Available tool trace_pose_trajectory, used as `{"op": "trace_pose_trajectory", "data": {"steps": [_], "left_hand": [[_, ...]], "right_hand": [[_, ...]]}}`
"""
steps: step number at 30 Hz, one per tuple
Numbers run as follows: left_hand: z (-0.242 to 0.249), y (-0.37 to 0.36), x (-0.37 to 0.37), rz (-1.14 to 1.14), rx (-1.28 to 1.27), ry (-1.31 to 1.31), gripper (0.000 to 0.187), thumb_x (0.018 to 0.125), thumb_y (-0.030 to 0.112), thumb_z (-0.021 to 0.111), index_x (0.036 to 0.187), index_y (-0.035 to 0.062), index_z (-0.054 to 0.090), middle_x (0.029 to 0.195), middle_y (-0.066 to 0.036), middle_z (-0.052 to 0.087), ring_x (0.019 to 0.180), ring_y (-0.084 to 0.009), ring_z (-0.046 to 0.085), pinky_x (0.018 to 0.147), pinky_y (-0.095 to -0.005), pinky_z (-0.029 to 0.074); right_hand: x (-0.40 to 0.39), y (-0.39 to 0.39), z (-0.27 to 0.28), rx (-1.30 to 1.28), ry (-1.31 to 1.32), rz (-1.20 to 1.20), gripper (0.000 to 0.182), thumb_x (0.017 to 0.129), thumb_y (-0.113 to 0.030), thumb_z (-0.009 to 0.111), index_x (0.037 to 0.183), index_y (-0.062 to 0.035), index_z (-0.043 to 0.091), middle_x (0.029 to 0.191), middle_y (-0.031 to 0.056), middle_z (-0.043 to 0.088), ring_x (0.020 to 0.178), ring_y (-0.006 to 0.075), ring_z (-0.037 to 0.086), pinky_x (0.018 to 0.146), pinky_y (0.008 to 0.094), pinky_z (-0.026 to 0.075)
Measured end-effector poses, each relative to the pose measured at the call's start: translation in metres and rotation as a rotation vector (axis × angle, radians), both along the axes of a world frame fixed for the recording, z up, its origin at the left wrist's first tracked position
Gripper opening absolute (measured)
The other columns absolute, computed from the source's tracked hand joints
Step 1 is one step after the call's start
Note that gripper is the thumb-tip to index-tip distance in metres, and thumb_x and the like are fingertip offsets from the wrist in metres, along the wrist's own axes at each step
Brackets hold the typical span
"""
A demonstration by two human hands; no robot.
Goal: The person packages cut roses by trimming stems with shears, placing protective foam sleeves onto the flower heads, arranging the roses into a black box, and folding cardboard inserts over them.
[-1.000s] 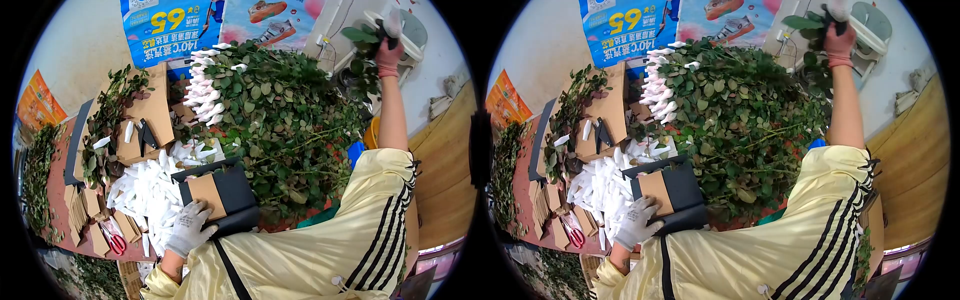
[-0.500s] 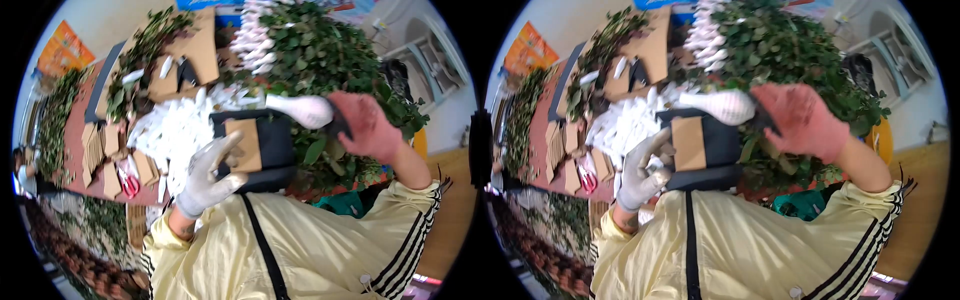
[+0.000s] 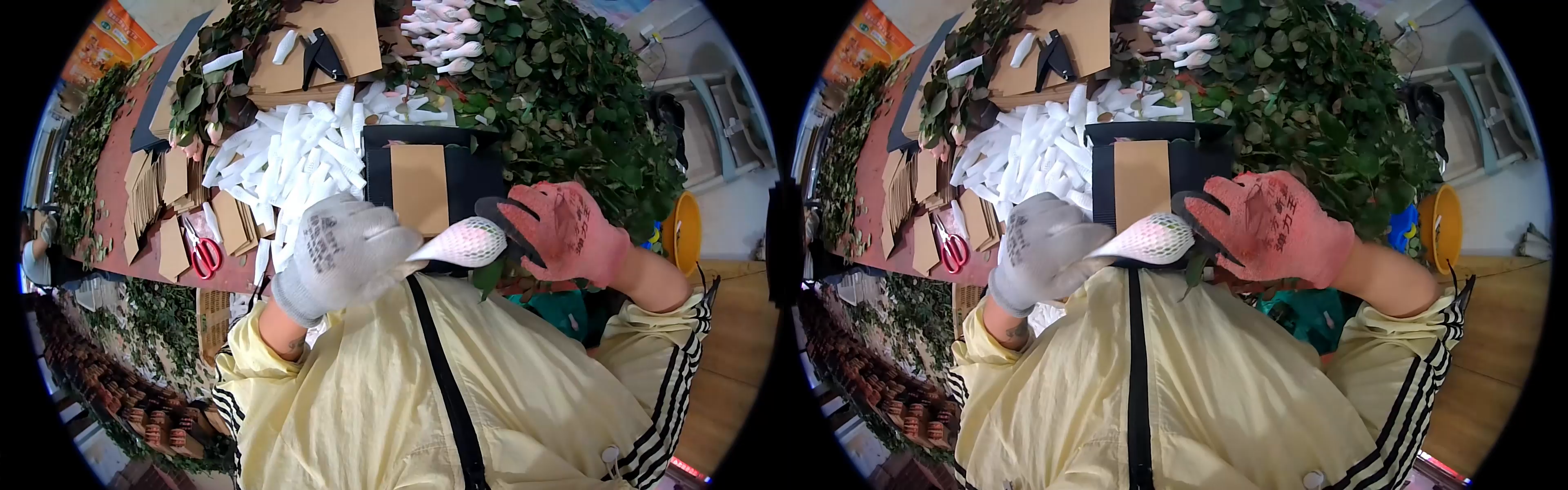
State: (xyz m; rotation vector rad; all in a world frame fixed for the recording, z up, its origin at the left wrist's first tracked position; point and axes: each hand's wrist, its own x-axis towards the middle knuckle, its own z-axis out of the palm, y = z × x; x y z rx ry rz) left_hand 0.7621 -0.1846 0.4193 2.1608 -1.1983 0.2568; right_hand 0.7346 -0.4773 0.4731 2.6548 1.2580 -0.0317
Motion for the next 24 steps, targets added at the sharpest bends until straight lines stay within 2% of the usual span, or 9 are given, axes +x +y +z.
{"op": "trace_pose_trajectory", "data": {"steps": [3, 6, 7, 9, 10, 12, 17, 20, 24], "left_hand": [[-0.006, 0.026, -0.008, 0.118, -0.299, 0.015, 0.015, 0.077, 0.022, 0.066, 0.088, 0.0111, 0.066, 0.079, 0.000, 0.061, 0.067, -0.0213, 0.056, 0.065, -0.0333, 0.042], [0.006, 0.067, 0.012, 0.345, -0.156, 0.097, 0.015, 0.078, 0.015, 0.064, 0.079, 0.0008, 0.063, 0.064, -0.007, 0.057, 0.060, -0.0219, 0.054, 0.054, -0.0319, 0.039], [-0.001, 0.066, 0.021, 0.474, -0.051, 0.230, 0.026, 0.075, 0.016, 0.067, 0.093, -0.0019, 0.061, 0.079, -0.011, 0.060, 0.070, -0.0253, 0.057, 0.061, -0.0332, 0.044], [-0.012, 0.035, 0.036, 0.434, -0.210, 0.052, 0.044, 0.074, 0.017, 0.070, 0.111, -0.0012, 0.055, 0.099, -0.016, 0.059, 0.085, -0.0264, 0.058, 0.074, -0.0336, 0.047], [-0.005, 0.022, 0.033, 0.351, -0.210, 0.181, 0.061, 0.072, 0.021, 0.073, 0.124, 0.0011, 0.048, 0.113, -0.017, 0.055, 0.098, -0.0259, 0.056, 0.085, -0.0341, 0.046], [0.018, -0.014, 0.028, 0.102, -0.449, 0.243, 0.070, 0.065, 0.029, 0.078, 0.123, 0.0010, 0.051, 0.113, -0.014, 0.056, 0.100, -0.0285, 0.055, 0.088, -0.0381, 0.045], [0.074, -0.088, 0.036, -0.186, -0.591, -0.114, 0.060, 0.064, 0.032, 0.077, 0.115, 0.0066, 0.059, 0.109, -0.015, 0.056, 0.098, -0.0329, 0.054, 0.084, -0.0408, 0.043], [0.089, -0.112, 0.039, -0.333, -0.681, -0.209, 0.050, 0.064, 0.031, 0.077, 0.105, 0.0080, 0.063, 0.104, -0.012, 0.058, 0.094, -0.0314, 0.056, 0.081, -0.0411, 0.044], [0.093, -0.120, 0.035, -0.345, -0.670, -0.129, 0.045, 0.067, 0.028, 0.077, 0.102, 0.0040, 0.064, 0.102, -0.012, 0.060, 0.095, -0.0305, 0.057, 0.083, -0.0406, 0.044]], "right_hand": [[0.006, -0.015, 0.012, -0.034, 0.003, -0.068, 0.060, 0.071, -0.041, 0.061, 0.123, -0.0119, 0.050, 0.122, 0.0100, 0.049, 0.106, 0.0264, 0.050, 0.086, 0.0383, 0.039], [0.025, -0.051, 0.013, 0.118, 0.000, -0.149, 0.066, 0.055, -0.036, 0.070, 0.113, -0.0091, 0.055, 0.113, 0.0119, 0.053, 0.099, 0.0292, 0.053, 0.080, 0.0424, 0.043], [0.025, -0.055, 0.019, 0.186, -0.066, -0.085, 0.065, 0.050, -0.034, 0.072, 0.108, -0.0074, 0.058, 0.108, 0.0133, 0.055, 0.094, 0.0308, 0.055, 0.076, 0.0437, 0.046], [0.024, -0.048, 0.034, 0.246, -0.249, 0.051, 0.061, 0.048, -0.032, 0.072, 0.102, -0.0060, 0.059, 0.104, 0.0141, 0.056, 0.089, 0.0315, 0.056, 0.072, 0.0440, 0.047], [0.027, -0.046, 0.036, 0.307, -0.323, 0.141, 0.057, 0.048, -0.031, 0.072, 0.096, -0.0054, 0.059, 0.101, 0.0146, 0.056, 0.085, 0.0316, 0.057, 0.070, 0.0439, 0.048], [0.031, -0.040, 0.041, 0.419, -0.492, 0.315, 0.048, 0.047, -0.030, 0.071, 0.086, -0.0042, 0.059, 0.096, 0.0157, 0.057, 0.078, 0.0317, 0.058, 0.065, 0.0436, 0.050], [0.043, -0.064, 0.016, 0.495, -0.500, 0.381, 0.047, 0.057, -0.041, 0.074, 0.085, -0.0058, 0.060, 0.095, 0.0151, 0.058, 0.078, 0.0313, 0.059, 0.065, 0.0431, 0.050], [0.037, -0.079, -0.018, 0.910, 0.153, -0.173, 0.054, 0.060, -0.053, 0.073, 0.087, -0.0070, 0.061, 0.095, 0.0145, 0.059, 0.081, 0.0318, 0.060, 0.068, 0.0422, 0.050], [0.020, -0.052, 0.017, 1.007, 0.151, -0.446, 0.059, 0.062, -0.056, 0.070, 0.089, -0.0046, 0.061, 0.099, 0.0148, 0.059, 0.085, 0.0317, 0.060, 0.072, 0.0411, 0.048]]}}
